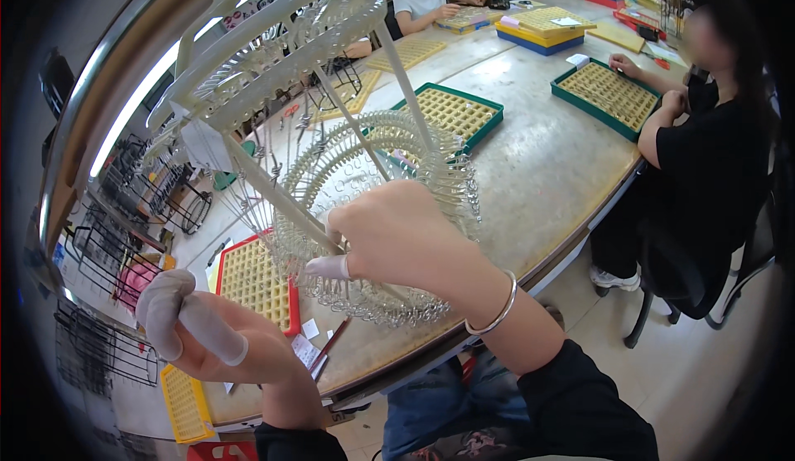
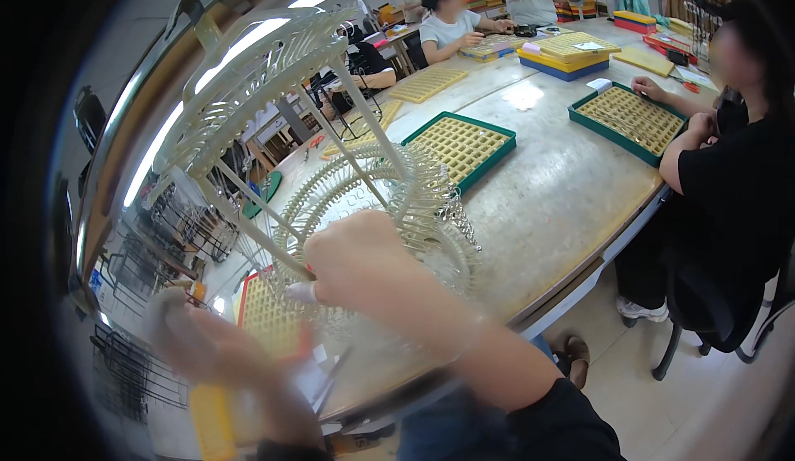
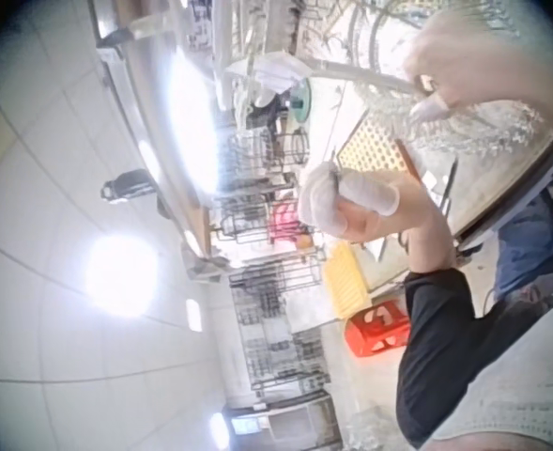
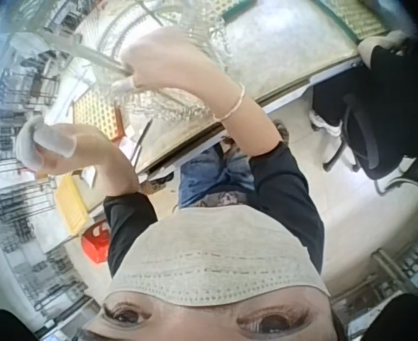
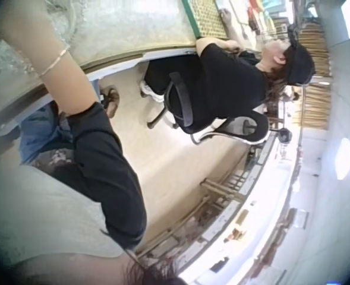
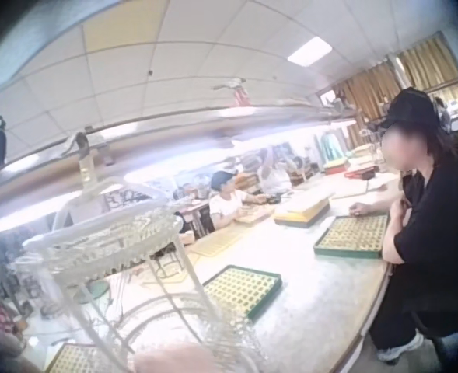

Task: The person attaches small clear bulbs to a large wire chandelier frame using a thin wire. They pick up bulbs from a tray, thread the wire through the bulb, and secure it onto the frame. The person works methodically, moving around the chandelier to attach bulbs to different sections.

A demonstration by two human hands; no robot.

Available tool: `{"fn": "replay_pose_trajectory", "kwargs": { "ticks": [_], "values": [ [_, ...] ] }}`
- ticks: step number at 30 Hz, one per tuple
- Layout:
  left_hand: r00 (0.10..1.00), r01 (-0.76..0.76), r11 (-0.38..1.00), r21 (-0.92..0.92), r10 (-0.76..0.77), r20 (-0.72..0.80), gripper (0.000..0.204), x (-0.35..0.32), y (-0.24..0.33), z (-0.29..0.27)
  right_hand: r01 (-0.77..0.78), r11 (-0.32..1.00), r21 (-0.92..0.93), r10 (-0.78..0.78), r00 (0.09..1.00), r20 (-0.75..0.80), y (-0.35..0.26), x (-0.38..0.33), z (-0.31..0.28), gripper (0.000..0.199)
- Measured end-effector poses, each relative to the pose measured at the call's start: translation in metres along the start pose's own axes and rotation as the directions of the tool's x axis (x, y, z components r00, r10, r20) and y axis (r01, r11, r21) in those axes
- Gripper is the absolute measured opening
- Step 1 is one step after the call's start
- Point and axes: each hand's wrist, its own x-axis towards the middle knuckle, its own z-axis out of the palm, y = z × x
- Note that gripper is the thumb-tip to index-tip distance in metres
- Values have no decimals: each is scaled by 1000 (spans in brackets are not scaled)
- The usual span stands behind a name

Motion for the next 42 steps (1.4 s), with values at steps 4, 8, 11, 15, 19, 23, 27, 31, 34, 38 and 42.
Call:
{"fn": "replay_pose_trajectory", "kwargs": {
  "ticks": [4,8,11,15,19,23,27,31,34,38,42],
  "values": [
    [992,69,982,-178,-86,-87,15,-4,-7,-1,8,1000,-2,-8,999,-54,-1,-2,1,41],
    [989,56,911,-408,-106,-102,20,-9,-23,-3,-13,1000,-26,12,999,-52,-1,-1,0,43],
    [971,166,919,-358,-215,-102,21,-7,-21,-8,-12,999,-37,11,999,-40,-2,1,1,44],
    [941,157,830,-535,-291,-175,21,3,-16,-20,11,999,-39,-13,998,-56,1,1,3,44],
    [837,5,744,-669,-369,-404,23,6,-20,-28,1,1000,-17,-2,998,-63,3,1,3,45],
    [881,-113,671,-733,-274,-386,31,4,-28,-23,7,1000,-4,-7,998,-59,2,2,6,48],
    [870,96,730,-676,-391,-299,21,2,-55,-34,-3,1000,-25,0,994,-110,2,0,7,53],
    [992,47,987,154,-28,-123,19,-2,-73,-28,-15,999,-40,9,992,-127,-8,3,2,54],
    [918,393,869,-302,-389,76,13,-2,-60,-1,48,997,53,-38,985,-166,-8,7,6,51],
    [832,553,609,-568,-436,343,15,-8,-51,22,209,963,170,-192,975,-113,6,2,-13,47],
    [844,536,610,-584,-372,386,13,-9,-58,20,139,707,693,-89,990,-109,2,-6,-26,53]
  ]
}}
